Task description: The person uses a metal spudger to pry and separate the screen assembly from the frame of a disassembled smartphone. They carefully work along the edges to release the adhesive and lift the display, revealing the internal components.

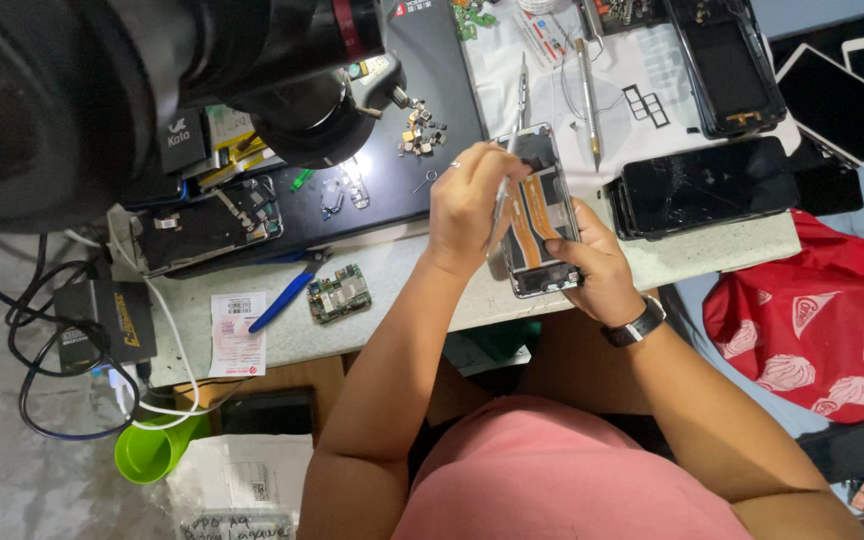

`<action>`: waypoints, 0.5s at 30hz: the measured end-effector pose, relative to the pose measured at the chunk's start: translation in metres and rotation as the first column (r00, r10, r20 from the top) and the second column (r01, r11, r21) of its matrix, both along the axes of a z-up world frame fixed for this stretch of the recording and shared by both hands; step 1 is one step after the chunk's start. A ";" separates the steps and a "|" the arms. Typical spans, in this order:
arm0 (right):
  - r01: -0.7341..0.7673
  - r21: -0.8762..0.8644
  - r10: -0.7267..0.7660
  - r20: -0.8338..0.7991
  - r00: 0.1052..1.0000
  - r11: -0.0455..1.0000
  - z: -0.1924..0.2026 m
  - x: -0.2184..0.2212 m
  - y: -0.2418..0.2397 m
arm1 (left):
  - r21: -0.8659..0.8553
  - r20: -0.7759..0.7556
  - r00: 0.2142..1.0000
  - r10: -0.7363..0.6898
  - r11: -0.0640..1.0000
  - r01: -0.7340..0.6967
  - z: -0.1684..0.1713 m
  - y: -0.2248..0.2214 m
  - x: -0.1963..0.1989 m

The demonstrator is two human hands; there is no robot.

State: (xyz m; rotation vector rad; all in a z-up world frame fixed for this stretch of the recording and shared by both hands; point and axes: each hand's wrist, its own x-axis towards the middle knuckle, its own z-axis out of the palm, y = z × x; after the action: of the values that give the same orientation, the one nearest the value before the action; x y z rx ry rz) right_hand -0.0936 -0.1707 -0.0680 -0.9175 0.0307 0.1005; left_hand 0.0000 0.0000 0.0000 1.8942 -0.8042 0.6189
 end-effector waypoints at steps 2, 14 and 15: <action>0.006 -0.002 -0.006 -0.015 1.000 1.000 0.004 -0.002 0.001 | -0.067 -0.062 0.998 -0.024 0.998 0.020 -0.002 -0.001 0.000; 0.027 0.142 -0.024 -0.027 0.999 0.990 0.008 -0.002 -0.005 | -0.422 -0.172 0.984 0.053 0.898 -0.122 -0.014 -0.011 0.017; 0.037 0.167 -0.032 -0.035 0.999 0.985 0.008 -0.001 -0.004 | -0.382 -0.137 0.985 0.109 0.911 -0.154 -0.015 -0.010 0.014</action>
State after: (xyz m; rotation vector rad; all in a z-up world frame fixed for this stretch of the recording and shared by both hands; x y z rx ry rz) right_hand -0.0949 -0.1750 -0.0597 -0.7464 0.0671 0.0845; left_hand 0.0144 -0.0096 -0.0149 1.6037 -0.4403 0.6918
